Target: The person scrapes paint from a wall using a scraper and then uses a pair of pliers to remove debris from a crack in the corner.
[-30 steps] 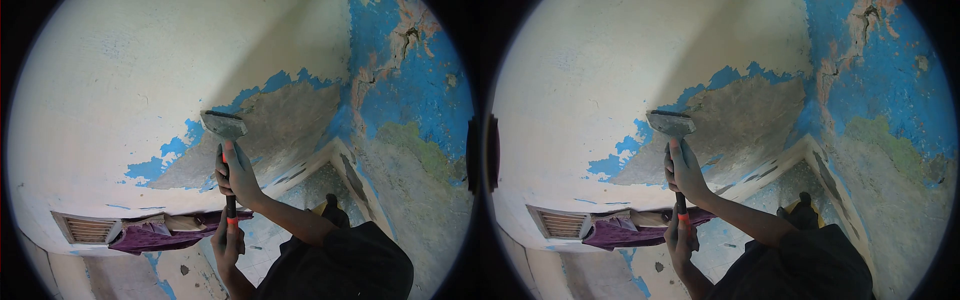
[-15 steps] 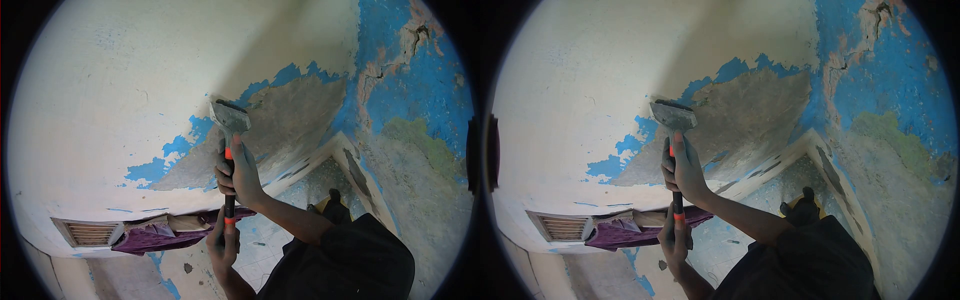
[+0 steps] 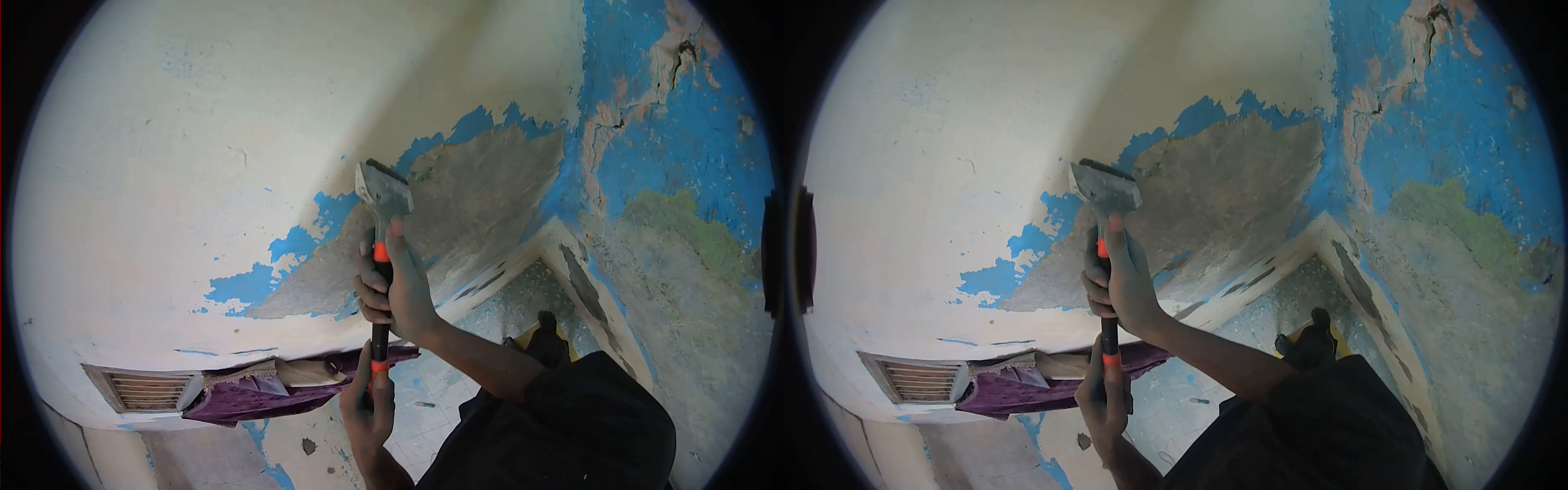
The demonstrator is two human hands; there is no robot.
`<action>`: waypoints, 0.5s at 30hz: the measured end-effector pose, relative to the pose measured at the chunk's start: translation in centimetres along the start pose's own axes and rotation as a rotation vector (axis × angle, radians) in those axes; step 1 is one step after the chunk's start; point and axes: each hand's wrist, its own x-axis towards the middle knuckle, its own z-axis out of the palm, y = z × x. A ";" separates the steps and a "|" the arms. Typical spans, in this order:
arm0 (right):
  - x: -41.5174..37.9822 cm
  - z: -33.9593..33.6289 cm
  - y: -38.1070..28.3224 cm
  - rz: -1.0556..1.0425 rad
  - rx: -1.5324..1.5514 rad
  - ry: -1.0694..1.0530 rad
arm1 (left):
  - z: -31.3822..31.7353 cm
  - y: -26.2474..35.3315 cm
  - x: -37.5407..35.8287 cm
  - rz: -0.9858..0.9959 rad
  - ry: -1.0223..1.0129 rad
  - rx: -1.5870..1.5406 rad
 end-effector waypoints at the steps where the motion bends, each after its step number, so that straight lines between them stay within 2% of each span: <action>1: 0.3 0.1 -0.5 -0.030 -0.009 -0.012 | 0.2 0.0 0.4 0.001 -0.011 -0.006; 9: 0.3 0.1 -0.6 -0.069 0.059 0.000 | -0.2 0.8 0.3 -0.004 -0.013 0.025; 13: 0.4 0.4 -1.3 -0.048 0.071 -0.017 | -0.8 0.5 0.1 0.120 -0.015 0.099; 15: 0.1 0.3 -0.4 -0.025 0.086 -0.013 | -0.5 1.4 0.2 0.042 -0.002 0.108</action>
